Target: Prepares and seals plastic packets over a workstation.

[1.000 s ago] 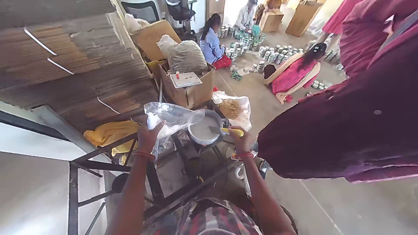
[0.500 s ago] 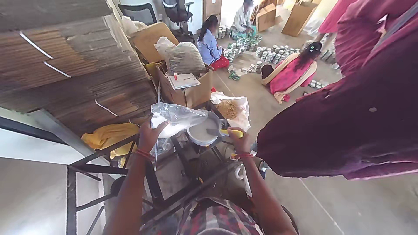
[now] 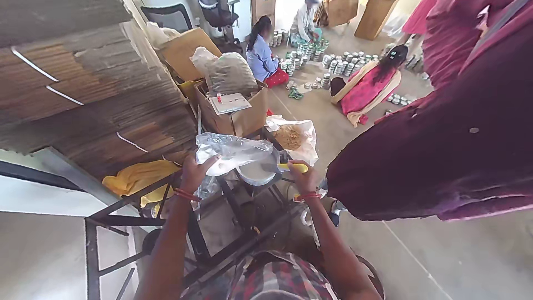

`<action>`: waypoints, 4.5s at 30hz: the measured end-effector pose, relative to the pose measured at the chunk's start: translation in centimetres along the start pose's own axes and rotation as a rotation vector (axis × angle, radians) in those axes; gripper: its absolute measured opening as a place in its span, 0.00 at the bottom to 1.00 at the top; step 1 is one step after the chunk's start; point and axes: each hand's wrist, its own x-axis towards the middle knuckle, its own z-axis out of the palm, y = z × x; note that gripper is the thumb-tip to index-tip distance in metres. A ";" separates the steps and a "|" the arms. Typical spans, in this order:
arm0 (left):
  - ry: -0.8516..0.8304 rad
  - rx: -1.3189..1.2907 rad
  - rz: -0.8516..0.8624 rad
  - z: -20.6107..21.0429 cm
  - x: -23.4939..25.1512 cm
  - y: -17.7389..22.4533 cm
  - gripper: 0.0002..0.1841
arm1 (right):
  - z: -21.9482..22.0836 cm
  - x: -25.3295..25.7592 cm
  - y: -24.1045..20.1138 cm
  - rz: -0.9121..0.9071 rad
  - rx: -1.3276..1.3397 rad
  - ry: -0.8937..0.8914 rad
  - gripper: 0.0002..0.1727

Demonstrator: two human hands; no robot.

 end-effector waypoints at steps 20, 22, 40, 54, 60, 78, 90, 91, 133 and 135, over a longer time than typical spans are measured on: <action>-0.073 0.110 0.017 -0.5 0.8 1.5 0.29 | 1.1 0.9 0.3 0.058 0.069 0.002 0.10; -0.048 0.087 0.026 -0.4 0.7 1.0 0.27 | 0.8 0.8 0.1 0.079 0.089 0.006 0.10; 0.092 -0.069 0.069 -0.3 0.1 -0.3 0.27 | 0.9 1.1 0.6 0.171 0.226 -0.038 0.10; 0.051 -0.022 0.009 -0.5 -0.5 0.9 0.29 | -0.4 1.3 -1.1 0.076 -0.042 -0.037 0.11; 0.039 -0.002 0.041 -0.5 -0.2 1.4 0.25 | 0.8 2.0 -0.9 0.089 0.051 -0.100 0.09; -0.046 0.112 0.126 0.5 1.9 1.3 0.33 | 1.4 1.9 -0.6 0.156 0.113 -0.020 0.10; -0.069 0.140 0.170 0.4 2.1 2.0 0.29 | 0.6 1.6 -1.3 0.172 0.058 -0.077 0.12; -0.067 0.141 0.168 0.3 2.1 2.2 0.30 | 0.4 2.0 -1.0 0.156 0.057 -0.061 0.11; 0.083 0.007 0.138 -0.7 2.0 1.8 0.31 | -0.2 1.9 -1.5 0.236 0.114 -0.038 0.10; 0.096 0.000 0.154 -0.7 1.7 1.9 0.29 | -1.0 1.3 -1.7 0.218 0.038 0.008 0.13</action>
